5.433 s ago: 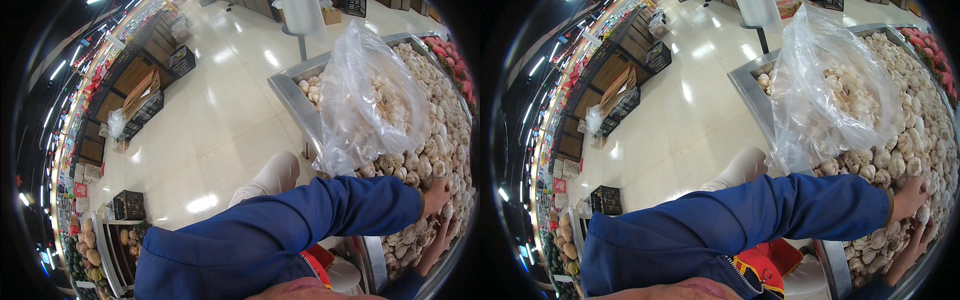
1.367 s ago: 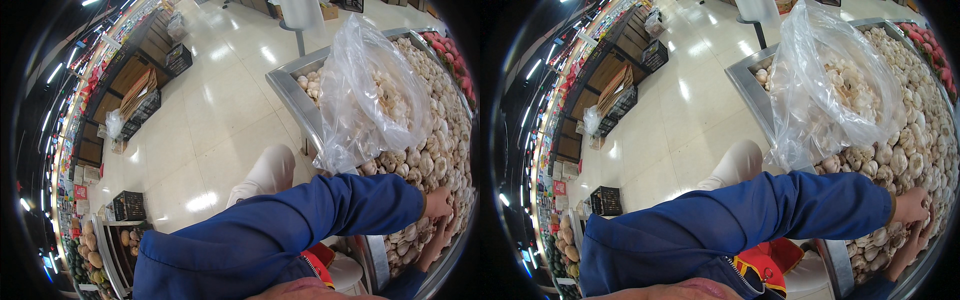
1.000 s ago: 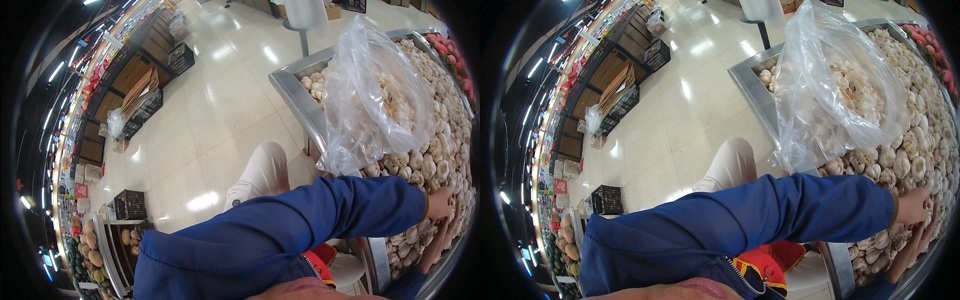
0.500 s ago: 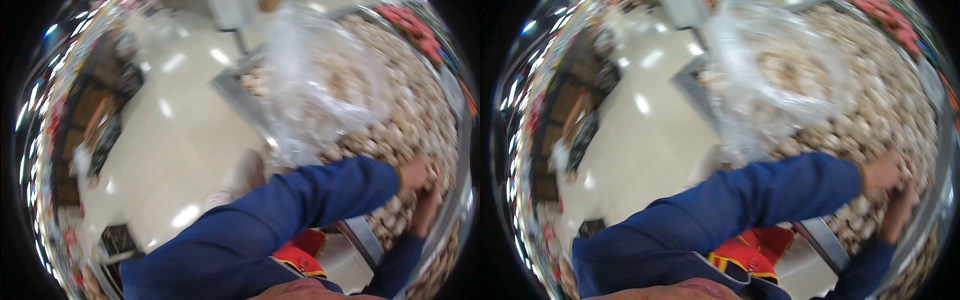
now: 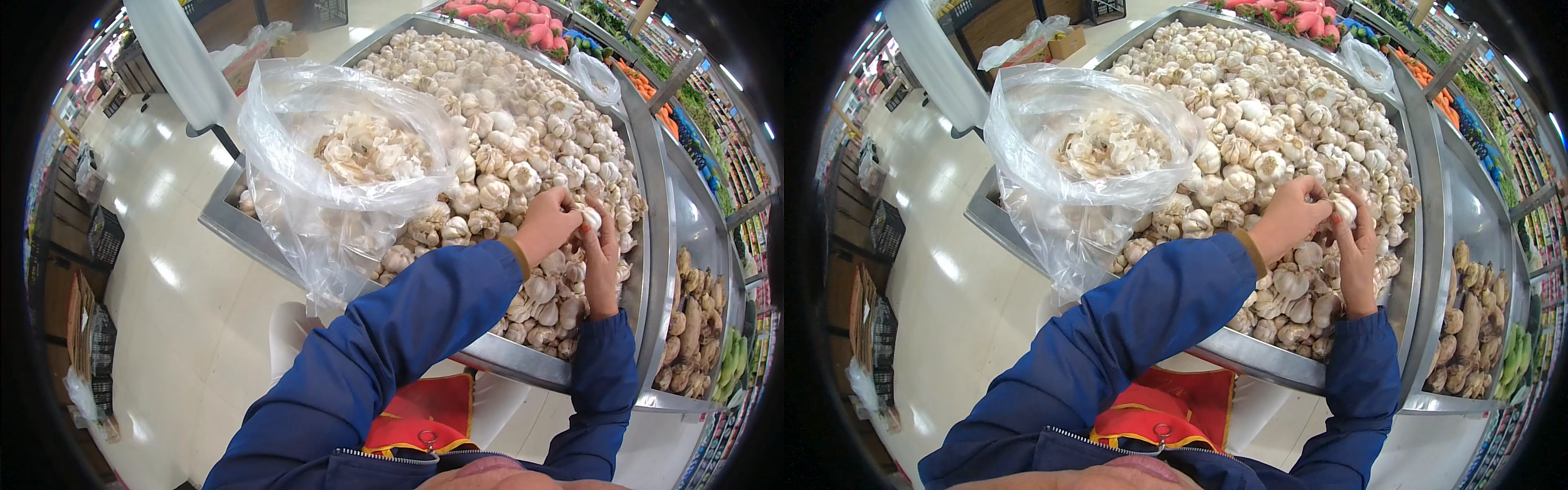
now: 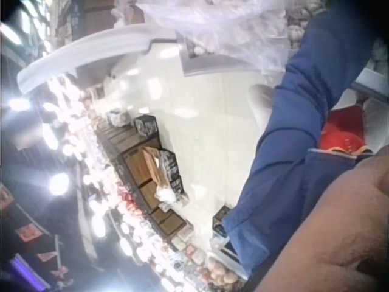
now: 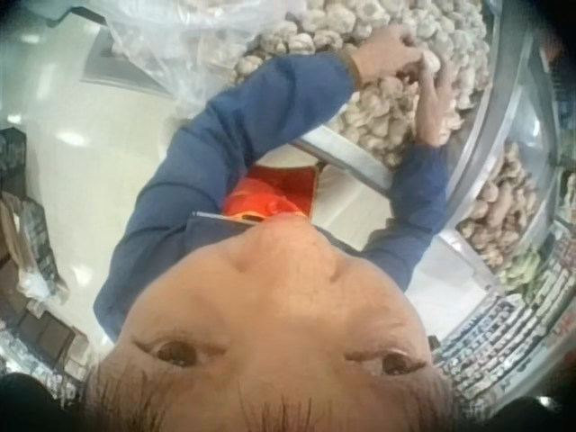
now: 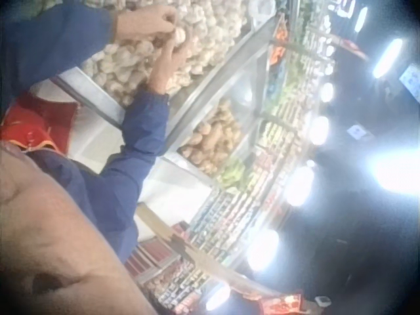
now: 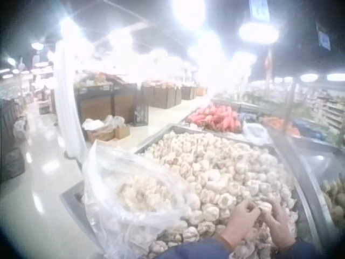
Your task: The person repeatedly picks garlic bulbs from a large bin, peels off loose outer skins, and places the cleaned bulbs into a plastic bag. The person continues this process throughout the clip, handling the garlic by hand.
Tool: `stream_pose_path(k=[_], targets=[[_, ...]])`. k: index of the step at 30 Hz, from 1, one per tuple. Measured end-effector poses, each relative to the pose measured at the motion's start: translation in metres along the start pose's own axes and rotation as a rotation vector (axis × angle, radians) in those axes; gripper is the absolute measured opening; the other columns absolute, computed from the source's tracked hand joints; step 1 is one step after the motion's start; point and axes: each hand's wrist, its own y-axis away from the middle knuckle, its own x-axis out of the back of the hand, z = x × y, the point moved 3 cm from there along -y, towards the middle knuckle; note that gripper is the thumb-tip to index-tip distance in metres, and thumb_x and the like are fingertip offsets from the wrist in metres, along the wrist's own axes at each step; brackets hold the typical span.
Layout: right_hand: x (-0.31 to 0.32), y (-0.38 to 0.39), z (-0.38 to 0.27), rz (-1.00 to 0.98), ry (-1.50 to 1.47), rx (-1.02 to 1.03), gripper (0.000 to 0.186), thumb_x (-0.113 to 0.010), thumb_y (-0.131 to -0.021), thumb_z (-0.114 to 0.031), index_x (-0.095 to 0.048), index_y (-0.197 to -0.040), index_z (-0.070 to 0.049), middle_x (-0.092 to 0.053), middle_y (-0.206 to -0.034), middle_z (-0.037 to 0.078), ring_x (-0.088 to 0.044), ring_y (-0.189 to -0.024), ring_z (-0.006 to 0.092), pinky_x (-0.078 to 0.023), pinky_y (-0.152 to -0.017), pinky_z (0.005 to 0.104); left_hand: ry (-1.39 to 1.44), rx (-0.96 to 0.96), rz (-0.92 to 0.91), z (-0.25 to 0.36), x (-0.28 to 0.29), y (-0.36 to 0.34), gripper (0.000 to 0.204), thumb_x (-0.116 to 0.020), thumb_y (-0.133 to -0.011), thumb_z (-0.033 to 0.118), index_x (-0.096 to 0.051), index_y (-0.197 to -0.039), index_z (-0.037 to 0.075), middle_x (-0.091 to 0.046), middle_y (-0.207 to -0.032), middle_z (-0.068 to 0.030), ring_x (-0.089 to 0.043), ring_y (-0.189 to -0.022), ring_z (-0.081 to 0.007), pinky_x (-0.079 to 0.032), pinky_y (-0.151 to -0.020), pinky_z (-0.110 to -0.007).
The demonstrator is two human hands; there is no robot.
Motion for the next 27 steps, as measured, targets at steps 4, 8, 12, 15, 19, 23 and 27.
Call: stream_pose_path(k=[4, 8, 12, 15, 19, 23, 27], targets=[[0.003, 0.002, 0.003, 0.033, -0.002, -0.062, 0.039, -0.047, -0.101, -0.033, -0.05, -0.128, -0.005, -0.055, -0.082, -0.002, -0.049, -0.067, 0.0039, -0.038, -0.057, 0.0187, 0.013, 0.005, -0.033, -0.003, -0.001, -0.002, 0.012, -0.062, -0.086, 0.009, -0.061, -0.084, -0.003, -0.062, -0.066, -0.0072, -0.058, -0.052, -0.0136, -0.046, -0.047, -0.028], [0.0, 0.003, 0.002, 0.008, -0.023, -0.066, 0.042, -0.042, -0.102, -0.038, -0.049, -0.128, -0.006, -0.053, -0.079, -0.003, -0.047, -0.064, 0.0038, -0.036, -0.055, 0.0186, -0.143, 0.0, -0.046, -0.011, -0.002, -0.006, 0.012, -0.062, -0.089, 0.01, -0.064, -0.087, -0.002, -0.063, -0.069, -0.0068, -0.058, -0.056, -0.0118, -0.047, -0.051, -0.027], [-0.003, 0.002, 0.003, -0.013, 0.011, -0.067, 0.043, -0.055, -0.099, -0.03, -0.047, -0.132, -0.005, -0.059, -0.095, -0.001, -0.052, -0.078, 0.0035, -0.041, -0.063, 0.0176, -0.354, -0.127, 0.055, -0.014, 0.001, -0.009, 0.014, -0.061, -0.087, 0.01, -0.064, -0.085, -0.004, -0.066, -0.072, -0.0144, -0.064, -0.062, -0.0198, -0.05, -0.057, -0.033], [-0.005, 0.001, 0.004, -0.014, 0.065, 0.006, 0.046, -0.057, -0.097, -0.026, -0.044, -0.136, -0.004, -0.058, -0.106, 0.002, -0.054, -0.088, 0.0069, -0.045, -0.076, 0.0206, -0.453, -0.199, 0.109, -0.016, 0.002, -0.012, 0.015, -0.06, -0.087, 0.01, -0.063, -0.085, -0.005, -0.067, -0.074, -0.0176, -0.066, -0.065, -0.0244, -0.051, -0.06, -0.036], [0.0, 0.0, 0.009, 0.009, -0.015, -0.047, 0.043, -0.05, -0.101, -0.031, -0.048, -0.132, -0.002, -0.06, -0.102, 0.003, -0.055, -0.085, 0.0081, -0.045, -0.074, 0.022, -0.516, -0.23, 0.118, -0.019, 0.0, -0.014, 0.017, -0.058, -0.089, 0.011, -0.062, -0.086, -0.005, -0.066, -0.072, -0.0173, -0.066, -0.067, -0.0225, -0.051, -0.059, -0.036], [0.01, -0.001, 0.018, 0.017, -0.269, -0.243, 0.047, -0.039, -0.102, -0.044, -0.054, -0.126, -0.007, -0.062, -0.104, 0.003, -0.061, -0.089, 0.0105, -0.048, -0.074, 0.0262, -0.283, -0.093, -0.075, -0.019, -0.009, -0.01, 0.016, -0.057, -0.091, 0.013, -0.059, -0.091, -0.004, -0.063, -0.07, -0.0109, -0.062, -0.063, -0.0182, -0.049, -0.055, -0.032], [0.013, -0.002, 0.028, 0.166, -0.484, -0.444, 0.047, -0.037, -0.102, -0.044, -0.054, -0.122, -0.005, -0.06, -0.084, 0.003, -0.056, -0.069, 0.0121, -0.038, -0.056, 0.0245, 0.163, 0.133, -0.234, -0.011, -0.012, -0.001, 0.012, -0.053, -0.091, 0.012, -0.054, -0.09, 0.0, -0.059, -0.071, -0.0059, -0.054, -0.055, -0.0143, -0.043, -0.049, -0.026]])
